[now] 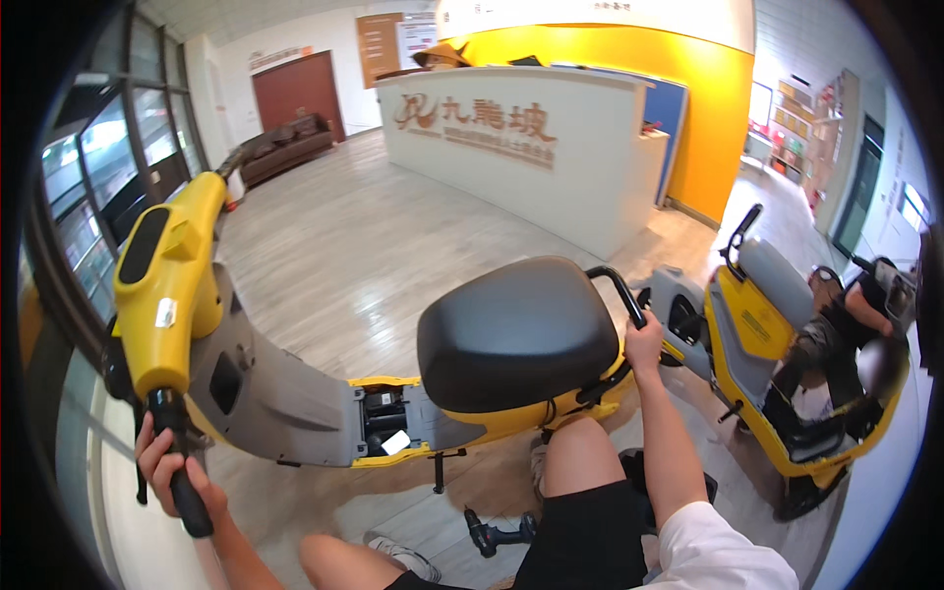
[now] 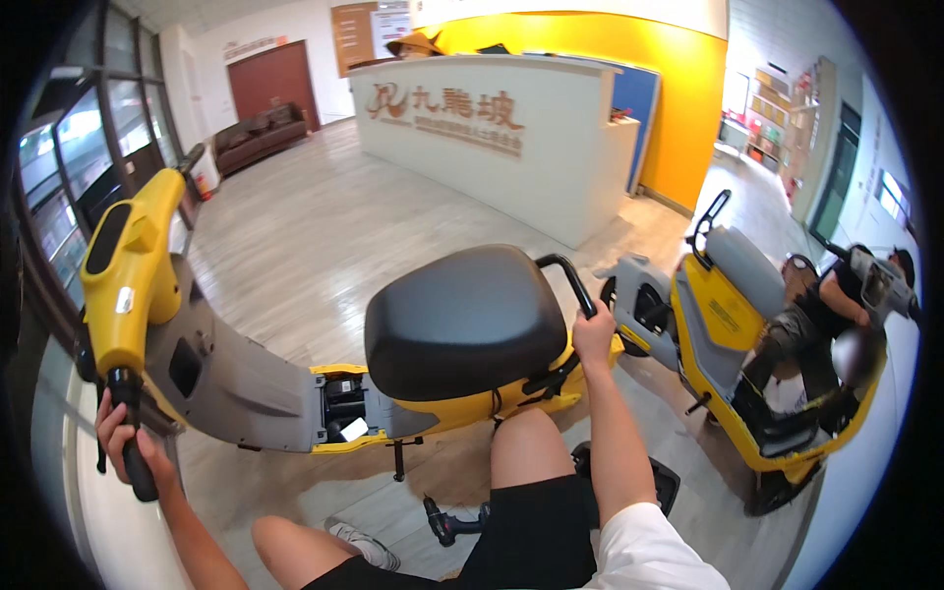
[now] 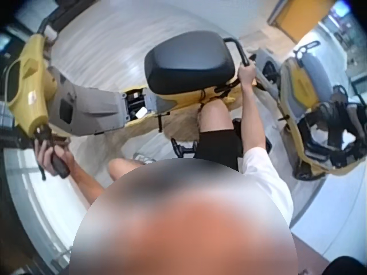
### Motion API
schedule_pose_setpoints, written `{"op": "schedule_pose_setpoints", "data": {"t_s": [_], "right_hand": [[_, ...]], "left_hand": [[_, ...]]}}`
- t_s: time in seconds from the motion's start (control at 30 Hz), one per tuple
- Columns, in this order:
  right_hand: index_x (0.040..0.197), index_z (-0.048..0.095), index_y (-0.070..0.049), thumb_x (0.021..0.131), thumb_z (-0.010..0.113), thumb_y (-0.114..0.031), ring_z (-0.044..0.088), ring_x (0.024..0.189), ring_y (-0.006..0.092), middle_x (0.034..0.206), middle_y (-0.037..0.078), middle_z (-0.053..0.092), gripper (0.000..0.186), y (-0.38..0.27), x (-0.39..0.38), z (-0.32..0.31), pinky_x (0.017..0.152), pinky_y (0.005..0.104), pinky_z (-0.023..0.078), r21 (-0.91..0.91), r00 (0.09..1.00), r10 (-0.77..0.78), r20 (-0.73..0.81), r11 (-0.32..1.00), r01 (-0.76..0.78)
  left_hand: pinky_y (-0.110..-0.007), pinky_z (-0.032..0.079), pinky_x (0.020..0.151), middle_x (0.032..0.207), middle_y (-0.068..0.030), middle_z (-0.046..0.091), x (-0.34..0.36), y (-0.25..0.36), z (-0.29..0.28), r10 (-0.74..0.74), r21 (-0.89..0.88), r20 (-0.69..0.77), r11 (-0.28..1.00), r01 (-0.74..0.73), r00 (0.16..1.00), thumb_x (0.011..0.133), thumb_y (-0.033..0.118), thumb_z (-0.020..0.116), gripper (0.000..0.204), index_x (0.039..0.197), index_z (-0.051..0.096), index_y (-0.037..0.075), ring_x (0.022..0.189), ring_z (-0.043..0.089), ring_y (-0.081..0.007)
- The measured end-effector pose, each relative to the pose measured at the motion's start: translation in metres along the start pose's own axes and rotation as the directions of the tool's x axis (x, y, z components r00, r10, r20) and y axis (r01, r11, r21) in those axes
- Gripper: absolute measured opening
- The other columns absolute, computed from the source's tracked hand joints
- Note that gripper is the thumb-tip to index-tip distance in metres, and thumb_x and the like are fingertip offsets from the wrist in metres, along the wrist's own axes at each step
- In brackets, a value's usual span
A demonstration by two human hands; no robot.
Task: The person is repairing the electrical wiring inside a yellow electric scooter using hands and a power drill.
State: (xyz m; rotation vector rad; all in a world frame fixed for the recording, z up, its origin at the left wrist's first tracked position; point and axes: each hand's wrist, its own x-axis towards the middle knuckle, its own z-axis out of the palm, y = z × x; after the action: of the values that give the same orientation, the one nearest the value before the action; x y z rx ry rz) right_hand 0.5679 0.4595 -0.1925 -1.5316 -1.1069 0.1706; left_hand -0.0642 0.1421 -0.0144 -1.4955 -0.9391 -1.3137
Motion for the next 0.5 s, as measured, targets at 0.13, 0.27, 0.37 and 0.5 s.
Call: {"op": "schedule_pose_setpoints", "data": {"t_s": [0.13,0.27,0.37,0.5], "right_hand": [[0.09,0.066,0.003,0.088,0.069,-0.008,0.064,0.069,0.037,0.073,0.023,0.064,0.012,-0.01,-0.005,-0.007,0.067,0.0447,0.048,-0.01,0.995,-0.058,-0.086,0.998,0.057],[0.093,0.066,0.003,0.089,0.069,-0.008,0.066,0.069,0.0393,0.074,0.024,0.064,0.012,-0.026,-0.022,-0.016,0.066,0.0452,0.049,-0.028,0.989,-0.01,-0.144,1.0,0.006],[0.096,0.066,0.003,0.09,0.07,-0.009,0.067,0.071,0.0407,0.075,0.024,0.065,0.013,-0.026,-0.024,-0.025,0.066,0.0446,0.05,-0.043,0.99,0.012,-0.142,0.999,-0.018],[0.1,0.067,0.001,0.093,0.068,-0.014,0.069,0.08,0.0438,0.081,0.025,0.068,0.017,-0.001,-0.01,-0.025,0.073,0.0478,0.052,-0.072,0.96,-0.189,-0.206,0.981,0.178]], "left_hand": [[-0.062,0.047,0.104,0.109,-0.016,0.063,-0.007,-0.011,-0.004,0.077,0.019,0.055,0.997,-0.078,0.996,0.089,0.008,0.053,0.011,0.096,0.045,0.006,0.121,0.059,-0.051],[-0.064,0.048,0.103,0.108,-0.0167,0.061,-0.008,-0.028,-0.016,0.171,0.044,0.051,0.984,-0.173,0.984,0.095,0.014,0.05,0.011,0.099,0.045,0.006,0.115,0.061,-0.0498],[-0.063,0.046,0.108,0.109,-0.0155,0.061,-0.008,-0.039,-0.016,0.255,-0.029,-0.018,0.966,-0.256,0.967,0.094,0.011,0.048,0.007,0.098,0.044,0.008,0.124,0.059,-0.0473],[-0.065,0.048,0.104,0.111,-0.0187,0.062,-0.04,-0.016,-0.002,0.098,0.035,-0.075,0.995,-0.096,0.992,0.099,0.018,0.051,0.014,0.105,0.046,0.007,0.118,0.06,-0.0508]]}}
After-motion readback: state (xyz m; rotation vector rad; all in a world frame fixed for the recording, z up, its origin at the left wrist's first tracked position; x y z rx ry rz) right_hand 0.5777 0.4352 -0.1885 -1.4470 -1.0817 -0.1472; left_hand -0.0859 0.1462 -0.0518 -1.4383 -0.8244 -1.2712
